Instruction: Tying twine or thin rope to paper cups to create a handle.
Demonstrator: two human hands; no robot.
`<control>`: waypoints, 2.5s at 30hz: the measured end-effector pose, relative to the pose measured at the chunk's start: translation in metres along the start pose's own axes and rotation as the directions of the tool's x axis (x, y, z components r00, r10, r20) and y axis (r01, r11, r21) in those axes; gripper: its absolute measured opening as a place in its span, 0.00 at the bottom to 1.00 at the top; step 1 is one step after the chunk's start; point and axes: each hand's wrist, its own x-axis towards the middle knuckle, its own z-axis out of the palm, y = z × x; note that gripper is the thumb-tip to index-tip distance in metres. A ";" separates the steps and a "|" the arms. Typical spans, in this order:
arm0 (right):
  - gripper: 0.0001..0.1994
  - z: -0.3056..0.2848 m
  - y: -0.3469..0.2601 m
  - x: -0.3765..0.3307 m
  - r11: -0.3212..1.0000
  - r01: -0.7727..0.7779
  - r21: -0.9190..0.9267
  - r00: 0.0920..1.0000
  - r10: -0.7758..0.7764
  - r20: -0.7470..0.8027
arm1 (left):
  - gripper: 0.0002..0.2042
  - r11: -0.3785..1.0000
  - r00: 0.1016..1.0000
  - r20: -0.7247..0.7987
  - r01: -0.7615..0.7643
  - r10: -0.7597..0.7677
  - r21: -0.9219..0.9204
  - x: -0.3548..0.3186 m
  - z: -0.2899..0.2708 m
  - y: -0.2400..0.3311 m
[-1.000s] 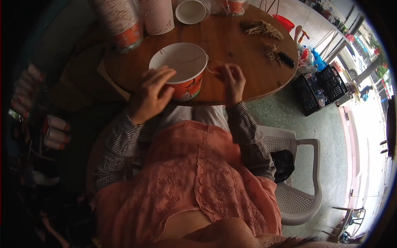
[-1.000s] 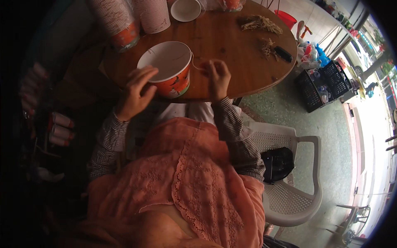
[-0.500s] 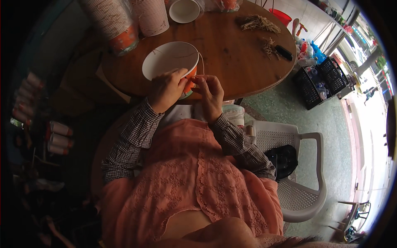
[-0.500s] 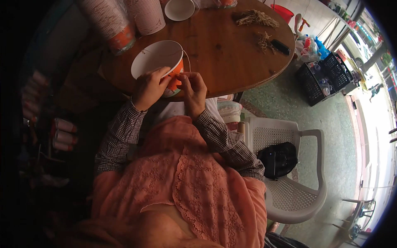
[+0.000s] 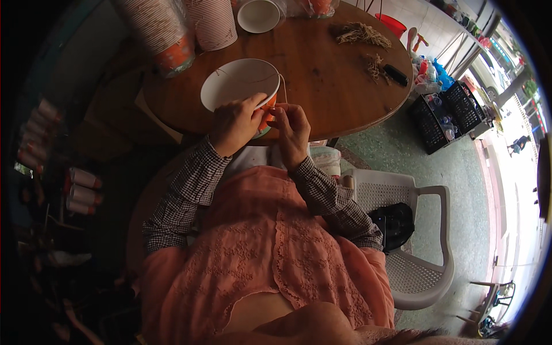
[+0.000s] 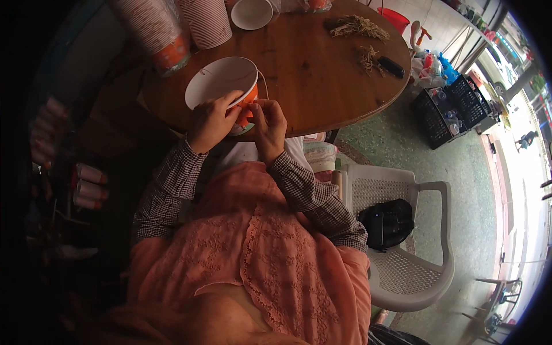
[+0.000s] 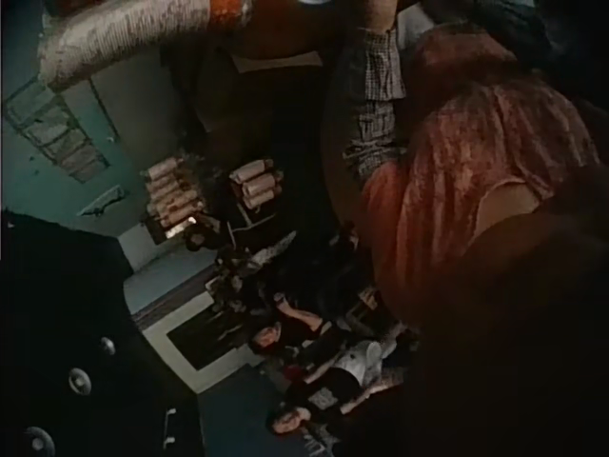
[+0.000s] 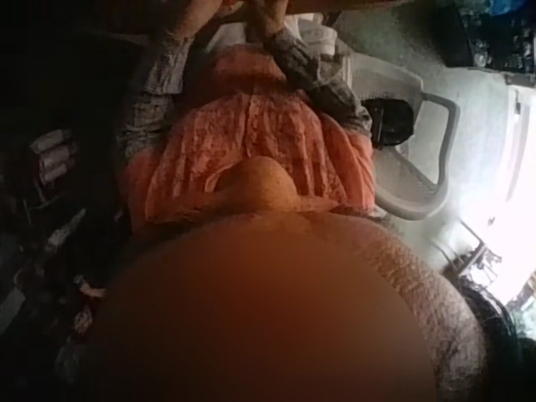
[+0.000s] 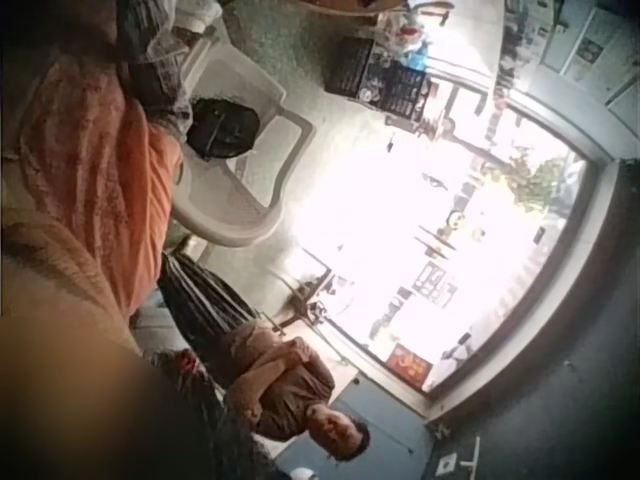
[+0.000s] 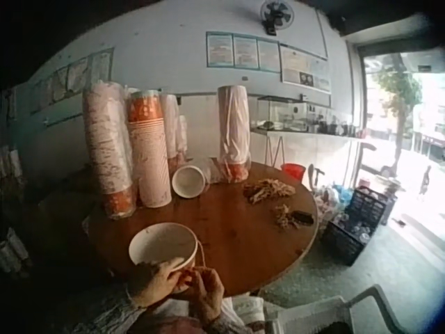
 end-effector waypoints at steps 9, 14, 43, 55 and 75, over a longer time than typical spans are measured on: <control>0.07 0.003 0.009 0.002 0.993 0.102 -0.063 0.995 -0.103 -0.018 | 0.09 0.999 0.998 -0.037 -0.049 0.048 -0.009 0.006 -0.002 0.005; 0.05 0.003 0.002 0.001 0.944 0.203 -0.259 0.979 -0.205 0.018 | 0.06 1.000 0.999 -0.033 0.010 -0.009 0.005 0.009 -0.001 0.008; 0.07 -0.010 0.005 0.014 0.963 0.101 -0.250 0.992 -0.079 0.099 | 0.05 0.990 0.995 -0.069 -0.084 0.076 -0.116 0.006 0.001 -0.011; 0.05 -0.002 -0.053 0.070 0.750 0.486 -0.449 0.873 -0.389 0.296 | 0.08 0.828 0.988 0.066 0.156 -0.143 -0.538 0.012 0.000 -0.028; 0.05 0.010 -0.054 0.070 0.964 0.156 -0.214 0.903 -0.051 0.428 | 0.16 0.834 0.961 -0.227 0.009 -0.161 -0.552 0.014 0.013 -0.014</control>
